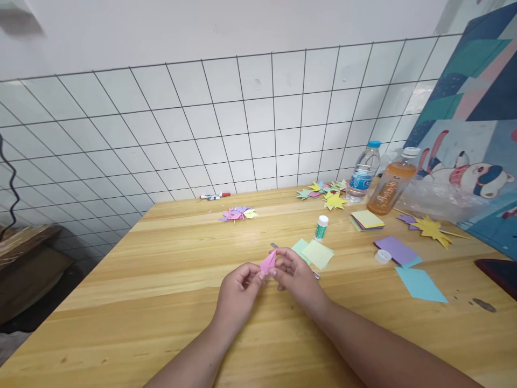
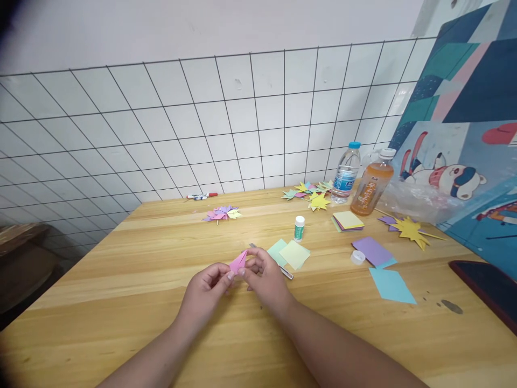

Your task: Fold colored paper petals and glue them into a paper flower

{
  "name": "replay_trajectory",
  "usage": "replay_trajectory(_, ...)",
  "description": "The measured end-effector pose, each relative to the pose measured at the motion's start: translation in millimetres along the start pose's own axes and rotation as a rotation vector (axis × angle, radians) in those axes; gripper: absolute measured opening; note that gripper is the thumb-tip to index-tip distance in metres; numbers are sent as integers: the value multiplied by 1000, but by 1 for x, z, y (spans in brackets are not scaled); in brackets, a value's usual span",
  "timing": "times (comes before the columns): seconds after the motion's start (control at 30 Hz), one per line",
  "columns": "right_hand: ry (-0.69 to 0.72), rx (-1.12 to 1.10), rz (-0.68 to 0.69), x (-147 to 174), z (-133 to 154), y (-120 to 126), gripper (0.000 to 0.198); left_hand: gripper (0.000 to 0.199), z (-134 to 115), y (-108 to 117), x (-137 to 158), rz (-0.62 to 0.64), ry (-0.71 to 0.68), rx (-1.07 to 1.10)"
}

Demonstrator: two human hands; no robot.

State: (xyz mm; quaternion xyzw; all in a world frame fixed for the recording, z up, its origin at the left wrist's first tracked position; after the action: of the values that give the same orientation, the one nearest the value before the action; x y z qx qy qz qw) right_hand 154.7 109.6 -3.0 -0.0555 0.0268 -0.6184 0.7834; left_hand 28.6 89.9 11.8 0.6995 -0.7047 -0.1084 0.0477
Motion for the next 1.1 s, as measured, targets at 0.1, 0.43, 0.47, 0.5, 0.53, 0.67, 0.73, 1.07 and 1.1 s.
replay_trajectory(0.1, 18, 78, -28, 0, 2, 3, 31, 18, -2, 1, 1, -14, -8, -45)
replay_trajectory(0.43, 244, 303, -20, 8, 22, 1, 17, 19, -6, 4, -4, -16, -53, -86)
replay_trajectory(0.47, 245, 312, -18, 9, 22, 1, 20, 19, -7, 4, -3, -17, -68, -104)
replay_trajectory(0.5, 242, 325, -18, 8, 22, 0, 21, 19, -9, 4, -3, -21, -84, -128)
replay_trajectory(0.53, 235, 343, -18, 8, 22, 0, 20, 18, -11, 4, -2, -25, -102, -154)
replay_trajectory(0.67, 174, 386, -14, 5, 20, -1, 9, 19, -14, 4, 0, -28, -132, -198)
replay_trajectory(0.73, 158, 369, -14, 4, 19, -1, 6, 19, -13, 7, -1, -42, -128, -196)
replay_trajectory(1.07, 194, 499, -13, 3, 15, 0, 10, 20, -3, 4, -4, -10, -22, -21)
replay_trajectory(1.1, 207, 513, -17, 4, 17, 0, 10, 20, -2, 2, -4, 7, -11, -3)
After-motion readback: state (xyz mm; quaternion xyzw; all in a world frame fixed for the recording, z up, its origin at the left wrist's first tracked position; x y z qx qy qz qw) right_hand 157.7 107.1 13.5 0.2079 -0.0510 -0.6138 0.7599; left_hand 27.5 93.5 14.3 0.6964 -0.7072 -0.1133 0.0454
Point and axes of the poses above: each hand's wrist, its own x-axis away from the middle knuckle, its own y-axis out of the back of the hand, z = x × y, the point moved 9 cm from there along -x, towards the middle knuckle, and after that the axes turned 2 degrees about x, right-handed, at the moved point
